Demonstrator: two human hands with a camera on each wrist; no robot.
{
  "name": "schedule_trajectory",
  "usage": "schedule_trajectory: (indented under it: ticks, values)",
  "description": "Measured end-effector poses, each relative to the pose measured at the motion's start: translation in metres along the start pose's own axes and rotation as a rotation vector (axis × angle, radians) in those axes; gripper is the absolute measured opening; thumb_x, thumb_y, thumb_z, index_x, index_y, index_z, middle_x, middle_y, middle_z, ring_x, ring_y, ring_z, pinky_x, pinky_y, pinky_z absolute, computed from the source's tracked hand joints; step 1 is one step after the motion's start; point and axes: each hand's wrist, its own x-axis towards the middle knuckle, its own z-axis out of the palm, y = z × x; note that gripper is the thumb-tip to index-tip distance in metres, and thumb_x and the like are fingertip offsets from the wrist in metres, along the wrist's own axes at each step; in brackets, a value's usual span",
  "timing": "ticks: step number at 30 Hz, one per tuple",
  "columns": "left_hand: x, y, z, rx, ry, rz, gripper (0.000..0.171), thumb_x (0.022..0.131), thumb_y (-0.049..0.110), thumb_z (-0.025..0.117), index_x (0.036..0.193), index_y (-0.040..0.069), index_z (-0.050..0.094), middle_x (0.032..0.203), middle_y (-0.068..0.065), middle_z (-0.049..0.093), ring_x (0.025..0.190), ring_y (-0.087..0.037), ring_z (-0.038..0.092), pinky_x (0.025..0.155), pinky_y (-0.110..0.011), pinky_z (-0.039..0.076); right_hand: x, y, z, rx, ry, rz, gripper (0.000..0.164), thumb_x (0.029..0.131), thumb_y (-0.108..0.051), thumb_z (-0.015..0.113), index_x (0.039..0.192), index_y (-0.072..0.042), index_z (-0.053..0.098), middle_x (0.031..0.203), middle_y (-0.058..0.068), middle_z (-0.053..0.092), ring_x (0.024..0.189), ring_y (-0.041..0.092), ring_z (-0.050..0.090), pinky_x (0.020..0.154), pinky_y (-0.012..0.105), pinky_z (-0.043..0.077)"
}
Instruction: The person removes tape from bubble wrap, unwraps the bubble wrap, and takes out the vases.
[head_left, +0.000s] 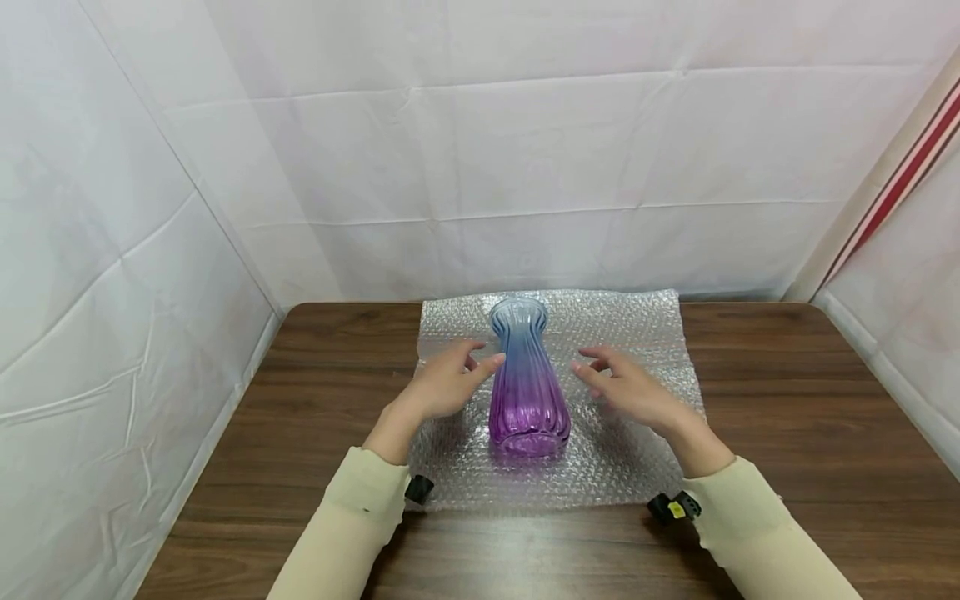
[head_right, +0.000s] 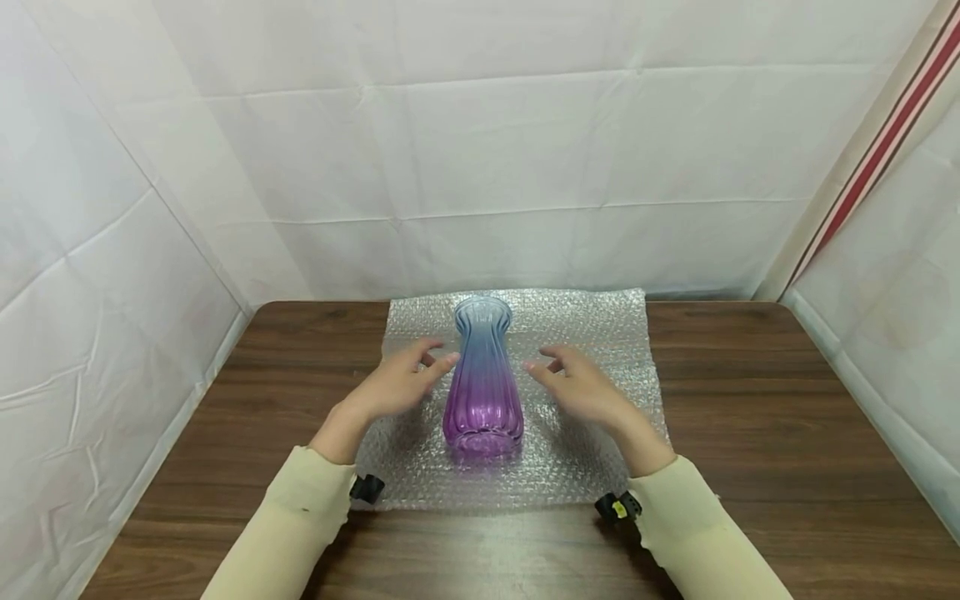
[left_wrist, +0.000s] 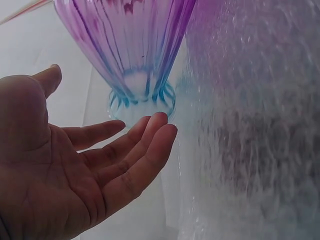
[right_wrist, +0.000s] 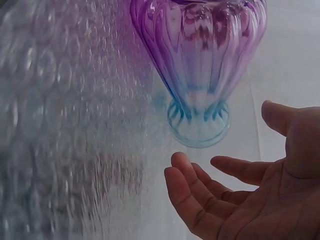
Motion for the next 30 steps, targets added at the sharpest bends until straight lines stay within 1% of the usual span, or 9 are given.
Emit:
schedule_trajectory:
  ticks: [5,7,11,15,18,20,24,26,30]
  values:
    - [0.005,0.0,0.008,-0.012,-0.01,-0.028,0.084,0.102,0.072,0.039,0.16,0.011,0.037,0.131,-0.014,0.067,0.107,-0.025,0.068,0.094,-0.05,0.056,0.004,-0.004,0.008,0.054,-0.023,0.029,0.077,0.106,-0.054,0.051,0.162,-0.004,0.03,0.138,0.026,0.053,0.101,0.031,0.066,0.079,0.042,0.061]
    - [0.006,0.001,0.01,-0.03,-0.014,-0.039,0.087,0.101,0.073,0.038,0.161,0.01,0.035,0.131,-0.016,0.067,0.101,-0.028,0.071,0.093,-0.049,0.057,0.006,-0.007,0.01,0.085,-0.037,0.041,0.079,0.106,-0.054,0.051,0.162,-0.004,0.027,0.138,0.026,0.052,0.099,0.031,0.065,0.079,0.042,0.061]
    - [0.006,0.004,0.012,-0.09,-0.042,-0.072,0.091,0.1,0.075,0.039,0.164,0.01,0.028,0.125,-0.018,0.069,0.081,-0.031,0.073,0.077,-0.043,0.059,0.009,-0.01,0.016,0.102,-0.05,0.063,0.081,0.105,-0.056,0.051,0.163,-0.005,0.026,0.135,0.025,0.054,0.094,0.029,0.066,0.078,0.043,0.062]
    - [0.005,0.006,0.015,-0.144,-0.065,-0.087,0.094,0.099,0.075,0.041,0.165,0.01,0.024,0.125,-0.02,0.069,0.08,-0.03,0.073,0.066,-0.041,0.06,0.013,-0.014,0.022,0.113,-0.06,0.076,0.083,0.105,-0.058,0.05,0.163,-0.003,0.025,0.135,0.026,0.057,0.092,0.025,0.067,0.076,0.042,0.063]
    - [0.007,0.006,0.017,-0.165,-0.078,-0.091,0.097,0.098,0.077,0.041,0.166,0.01,0.022,0.131,-0.021,0.067,0.08,-0.027,0.073,0.064,-0.043,0.061,0.015,-0.016,0.026,0.126,-0.069,0.08,0.084,0.106,-0.058,0.049,0.163,-0.002,0.025,0.137,0.027,0.058,0.093,0.024,0.069,0.075,0.041,0.063]
    - [0.008,0.006,0.019,-0.165,-0.084,-0.09,0.098,0.098,0.077,0.04,0.166,0.01,0.02,0.129,-0.02,0.068,0.075,-0.027,0.072,0.062,-0.044,0.061,0.017,-0.017,0.029,0.141,-0.076,0.081,0.084,0.106,-0.058,0.049,0.163,-0.001,0.024,0.135,0.026,0.059,0.093,0.024,0.069,0.074,0.04,0.063]
    - [0.01,0.006,0.022,-0.157,-0.094,-0.072,0.098,0.098,0.078,0.038,0.167,0.012,0.017,0.119,-0.019,0.071,0.069,-0.032,0.072,0.06,-0.046,0.061,0.018,-0.019,0.033,0.135,-0.08,0.09,0.086,0.105,-0.062,0.047,0.163,-0.002,0.025,0.129,0.025,0.062,0.089,0.024,0.069,0.072,0.041,0.063]
    - [0.011,0.007,0.023,-0.158,-0.1,-0.062,0.098,0.098,0.078,0.038,0.167,0.012,0.018,0.12,-0.02,0.071,0.068,-0.033,0.072,0.059,-0.046,0.061,0.018,-0.019,0.034,0.126,-0.077,0.093,0.087,0.104,-0.064,0.046,0.162,-0.003,0.026,0.131,0.026,0.061,0.087,0.024,0.069,0.072,0.04,0.063]
    - [0.012,0.007,0.025,-0.176,-0.112,-0.054,0.098,0.098,0.078,0.038,0.167,0.011,0.017,0.129,-0.025,0.067,0.068,-0.029,0.072,0.059,-0.044,0.061,0.019,-0.019,0.036,0.143,-0.082,0.08,0.085,0.105,-0.062,0.046,0.162,-0.001,0.027,0.143,0.033,0.055,0.089,0.026,0.073,0.071,0.04,0.064]
